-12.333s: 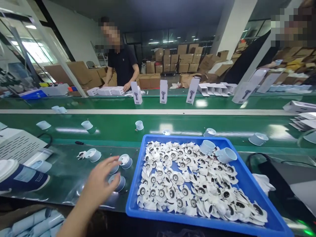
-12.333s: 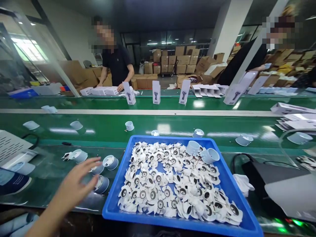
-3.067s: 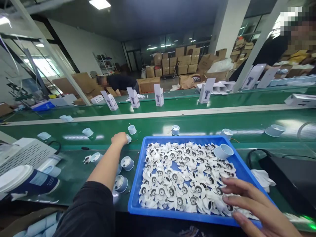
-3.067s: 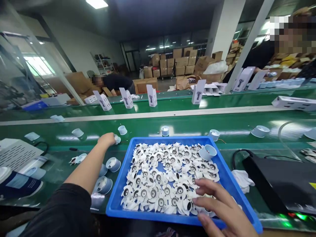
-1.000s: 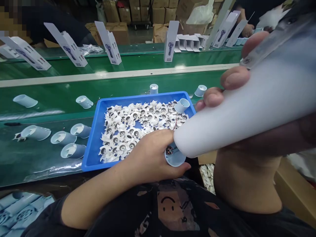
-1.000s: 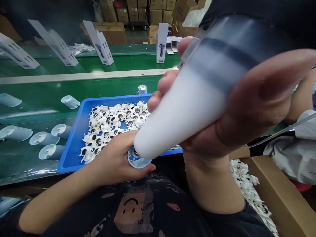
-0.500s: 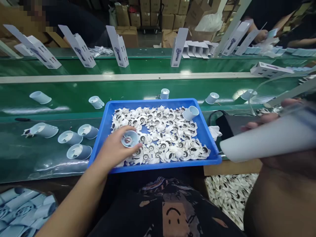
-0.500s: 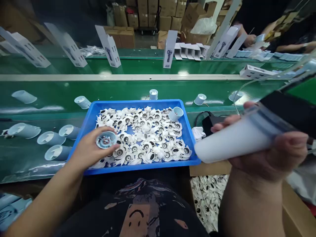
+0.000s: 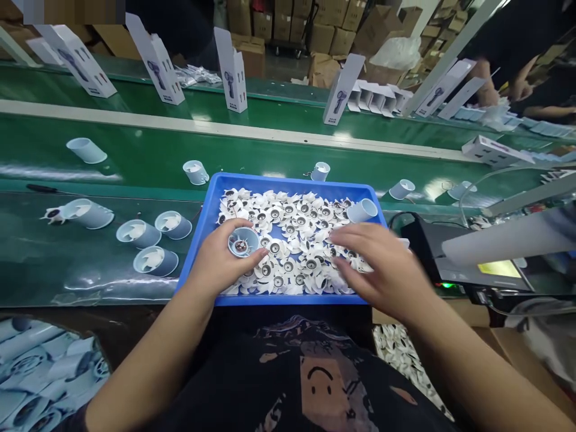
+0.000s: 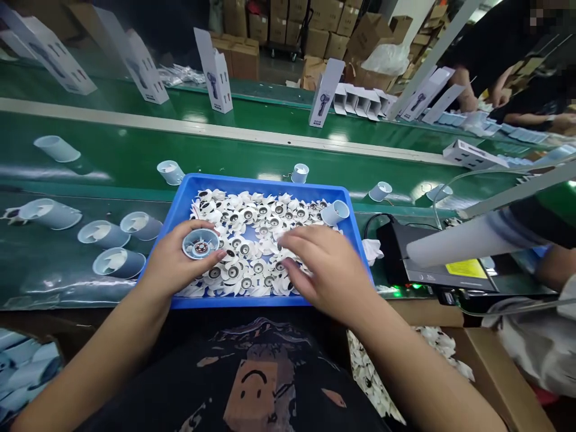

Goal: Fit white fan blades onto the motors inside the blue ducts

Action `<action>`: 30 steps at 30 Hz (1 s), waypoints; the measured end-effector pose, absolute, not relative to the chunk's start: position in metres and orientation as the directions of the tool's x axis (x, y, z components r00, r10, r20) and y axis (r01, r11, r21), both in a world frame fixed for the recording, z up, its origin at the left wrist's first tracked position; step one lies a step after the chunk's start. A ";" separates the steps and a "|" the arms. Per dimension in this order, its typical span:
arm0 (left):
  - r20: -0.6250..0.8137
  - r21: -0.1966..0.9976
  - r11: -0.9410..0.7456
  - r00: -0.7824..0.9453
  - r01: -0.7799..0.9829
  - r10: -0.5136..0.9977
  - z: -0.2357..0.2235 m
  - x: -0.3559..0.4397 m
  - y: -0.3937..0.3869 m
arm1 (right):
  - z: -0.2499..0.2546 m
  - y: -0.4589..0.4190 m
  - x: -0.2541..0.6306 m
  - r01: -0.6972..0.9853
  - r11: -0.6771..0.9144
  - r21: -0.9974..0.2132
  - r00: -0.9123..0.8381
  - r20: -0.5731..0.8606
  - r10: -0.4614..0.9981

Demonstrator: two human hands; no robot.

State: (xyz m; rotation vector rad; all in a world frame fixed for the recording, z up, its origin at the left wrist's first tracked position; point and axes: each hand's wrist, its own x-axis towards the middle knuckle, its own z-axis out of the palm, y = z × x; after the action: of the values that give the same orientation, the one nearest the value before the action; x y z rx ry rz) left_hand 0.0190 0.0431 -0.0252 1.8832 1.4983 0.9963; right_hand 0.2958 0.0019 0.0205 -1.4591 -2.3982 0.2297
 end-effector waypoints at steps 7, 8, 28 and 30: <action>0.222 0.861 -0.205 0.019 0.465 0.975 -0.030 0.017 0.037 | -0.020 0.068 0.224 0.846 0.522 0.110 -0.458 -0.350 0.817; 0.231 0.881 -0.205 -0.010 0.426 0.973 -0.033 0.016 0.036 | -0.019 0.071 0.222 0.834 0.533 0.145 -0.450 -0.381 0.808; 0.313 0.909 -0.317 0.059 0.271 0.948 -0.040 0.013 0.033 | -0.008 0.082 0.212 0.794 0.589 0.151 -0.465 -0.474 0.748; 0.287 0.935 -0.285 0.020 0.211 0.958 -0.042 0.013 0.033 | -0.012 0.083 0.211 0.804 0.580 0.127 -0.472 -0.457 0.754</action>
State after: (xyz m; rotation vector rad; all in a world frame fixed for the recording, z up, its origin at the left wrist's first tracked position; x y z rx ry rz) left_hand 0.0134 0.0332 -0.0419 1.5828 1.2230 1.3238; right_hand 0.2109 0.0825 -0.0122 -1.6983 -3.1953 0.1972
